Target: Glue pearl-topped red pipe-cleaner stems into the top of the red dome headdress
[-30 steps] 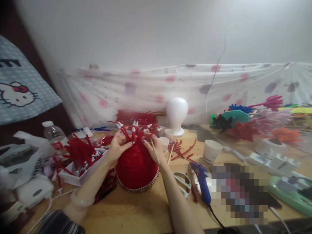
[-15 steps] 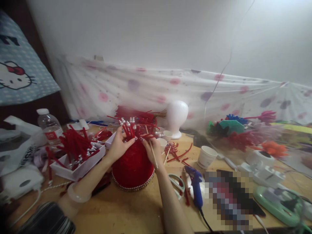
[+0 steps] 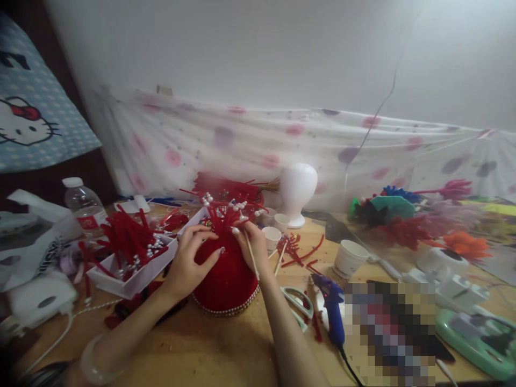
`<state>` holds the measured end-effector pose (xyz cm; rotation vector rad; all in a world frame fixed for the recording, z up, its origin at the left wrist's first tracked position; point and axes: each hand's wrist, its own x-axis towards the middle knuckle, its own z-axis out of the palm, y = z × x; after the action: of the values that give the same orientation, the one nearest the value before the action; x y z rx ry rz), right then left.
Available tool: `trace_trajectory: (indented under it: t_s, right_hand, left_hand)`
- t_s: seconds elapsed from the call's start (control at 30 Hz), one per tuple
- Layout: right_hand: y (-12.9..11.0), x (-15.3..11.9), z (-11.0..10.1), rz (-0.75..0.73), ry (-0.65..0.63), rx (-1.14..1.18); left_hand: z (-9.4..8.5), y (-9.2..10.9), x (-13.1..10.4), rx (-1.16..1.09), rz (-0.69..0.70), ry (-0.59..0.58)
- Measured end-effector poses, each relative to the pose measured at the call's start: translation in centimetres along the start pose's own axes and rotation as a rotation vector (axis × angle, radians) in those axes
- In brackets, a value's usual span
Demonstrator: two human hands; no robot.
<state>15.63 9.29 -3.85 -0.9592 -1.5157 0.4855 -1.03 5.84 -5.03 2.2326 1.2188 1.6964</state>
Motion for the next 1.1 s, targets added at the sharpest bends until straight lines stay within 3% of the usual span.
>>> trace_trajectory:
  t_s: [0.1, 0.2, 0.5, 0.8, 1.1]
  right_hand:
    - [0.1, -0.1, 0.0, 0.020, -0.005, 0.023]
    - [0.1, -0.2, 0.2, 0.041, -0.019, 0.043]
    - [-0.2, -0.3, 0.4, 0.069, -0.032, 0.062]
    - [0.5, -0.4, 0.5, 0.036, -0.040, 0.077]
    - [1.0, -0.5, 0.3, 0.028, -0.032, 0.094]
  left_hand:
    - [-0.3, -0.2, -0.4, 0.118, 0.069, -0.217]
    - [0.1, -0.8, -0.2, 0.167, 0.078, -0.329]
    - [1.1, -0.7, -0.3, 0.188, 0.074, -0.328]
    - [-0.1, -1.3, 1.3, 0.136, 0.030, -0.493]
    - [0.6, -1.3, 1.9, 0.116, 0.007, -0.510]
